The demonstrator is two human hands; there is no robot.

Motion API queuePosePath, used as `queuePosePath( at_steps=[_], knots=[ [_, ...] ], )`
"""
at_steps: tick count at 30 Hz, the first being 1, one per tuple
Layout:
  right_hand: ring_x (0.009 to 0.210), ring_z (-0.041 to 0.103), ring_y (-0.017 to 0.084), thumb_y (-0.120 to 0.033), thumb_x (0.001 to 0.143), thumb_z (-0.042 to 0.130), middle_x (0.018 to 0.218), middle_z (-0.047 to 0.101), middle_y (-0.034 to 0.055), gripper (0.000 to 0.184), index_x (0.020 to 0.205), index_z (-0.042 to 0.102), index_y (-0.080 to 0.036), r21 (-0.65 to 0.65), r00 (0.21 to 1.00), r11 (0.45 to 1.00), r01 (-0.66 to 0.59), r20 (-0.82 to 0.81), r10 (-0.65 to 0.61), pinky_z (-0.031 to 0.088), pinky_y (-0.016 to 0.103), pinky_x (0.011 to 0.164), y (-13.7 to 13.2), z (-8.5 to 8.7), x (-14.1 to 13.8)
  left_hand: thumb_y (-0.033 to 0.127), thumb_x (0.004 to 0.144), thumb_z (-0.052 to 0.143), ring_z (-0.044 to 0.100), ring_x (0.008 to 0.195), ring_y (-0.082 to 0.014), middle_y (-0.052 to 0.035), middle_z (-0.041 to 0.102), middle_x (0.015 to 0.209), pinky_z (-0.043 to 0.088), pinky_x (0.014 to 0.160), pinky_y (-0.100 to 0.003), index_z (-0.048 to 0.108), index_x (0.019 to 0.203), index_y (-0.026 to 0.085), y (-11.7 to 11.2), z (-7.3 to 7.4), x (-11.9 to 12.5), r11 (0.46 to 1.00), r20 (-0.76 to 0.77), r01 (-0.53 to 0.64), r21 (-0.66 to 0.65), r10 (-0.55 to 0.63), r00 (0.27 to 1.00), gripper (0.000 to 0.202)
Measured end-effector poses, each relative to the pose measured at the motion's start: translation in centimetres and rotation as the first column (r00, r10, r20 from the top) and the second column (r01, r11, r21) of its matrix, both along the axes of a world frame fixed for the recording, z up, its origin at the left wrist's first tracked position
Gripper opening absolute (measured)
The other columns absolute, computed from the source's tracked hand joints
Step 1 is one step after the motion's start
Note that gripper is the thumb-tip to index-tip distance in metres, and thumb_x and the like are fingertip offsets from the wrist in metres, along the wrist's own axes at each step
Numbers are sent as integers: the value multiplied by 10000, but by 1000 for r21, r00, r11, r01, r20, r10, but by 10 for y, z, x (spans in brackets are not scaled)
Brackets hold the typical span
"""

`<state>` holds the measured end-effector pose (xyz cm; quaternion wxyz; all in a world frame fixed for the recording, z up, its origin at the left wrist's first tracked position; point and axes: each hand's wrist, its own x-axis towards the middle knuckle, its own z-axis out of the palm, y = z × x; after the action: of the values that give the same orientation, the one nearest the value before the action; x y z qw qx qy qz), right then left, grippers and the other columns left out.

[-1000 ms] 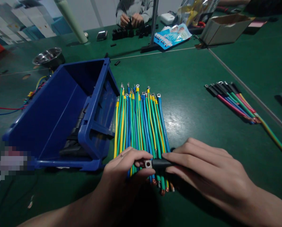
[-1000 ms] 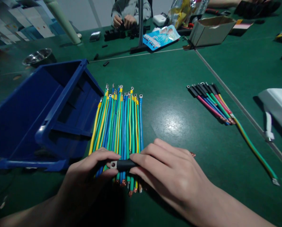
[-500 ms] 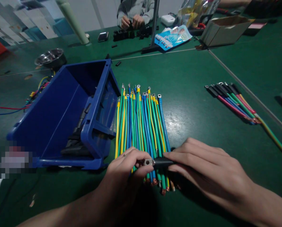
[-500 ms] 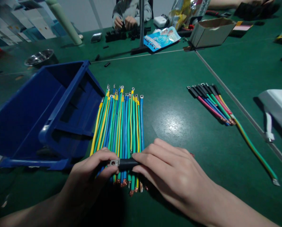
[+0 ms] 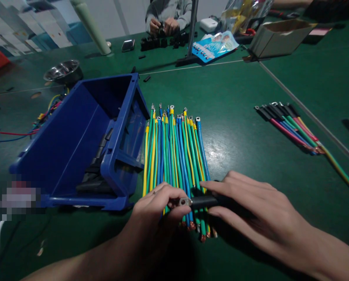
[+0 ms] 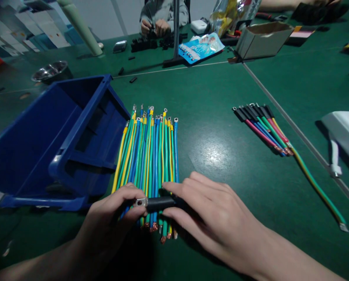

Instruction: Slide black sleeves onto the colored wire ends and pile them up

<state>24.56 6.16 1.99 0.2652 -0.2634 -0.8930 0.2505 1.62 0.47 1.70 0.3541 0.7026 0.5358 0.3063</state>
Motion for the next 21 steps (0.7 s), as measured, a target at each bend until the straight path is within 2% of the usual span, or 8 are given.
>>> queuePosePath(
  at_steps=[5,12,21],
  knots=[
    [666,537,127,-177,971,487,773,632,20,126,1024,600,-166,-81,999,996,-23,35,26,426,267,590,4,2,1,187,966,537,574,664,-132,22,635,763,454,643,-216,621,882,217,0,1,1,1000,-7,-19,-3,19,1000,122],
    [639,527,120,-238,940,564,751,596,12,91,987,606,-172,22,999,999,47,3,-47,387,254,552,5,1,4,376,991,526,574,688,-144,1,635,781,449,646,-233,625,929,202,-2,-5,-2,1000,58,24,-10,-23,998,209],
    [649,525,115,-220,946,553,765,581,6,96,1025,588,-179,24,999,999,25,41,-26,378,245,545,4,-2,5,227,1008,478,570,687,-141,6,627,769,442,645,-236,599,909,196,0,0,0,999,44,37,5,-38,998,159]
  ],
)
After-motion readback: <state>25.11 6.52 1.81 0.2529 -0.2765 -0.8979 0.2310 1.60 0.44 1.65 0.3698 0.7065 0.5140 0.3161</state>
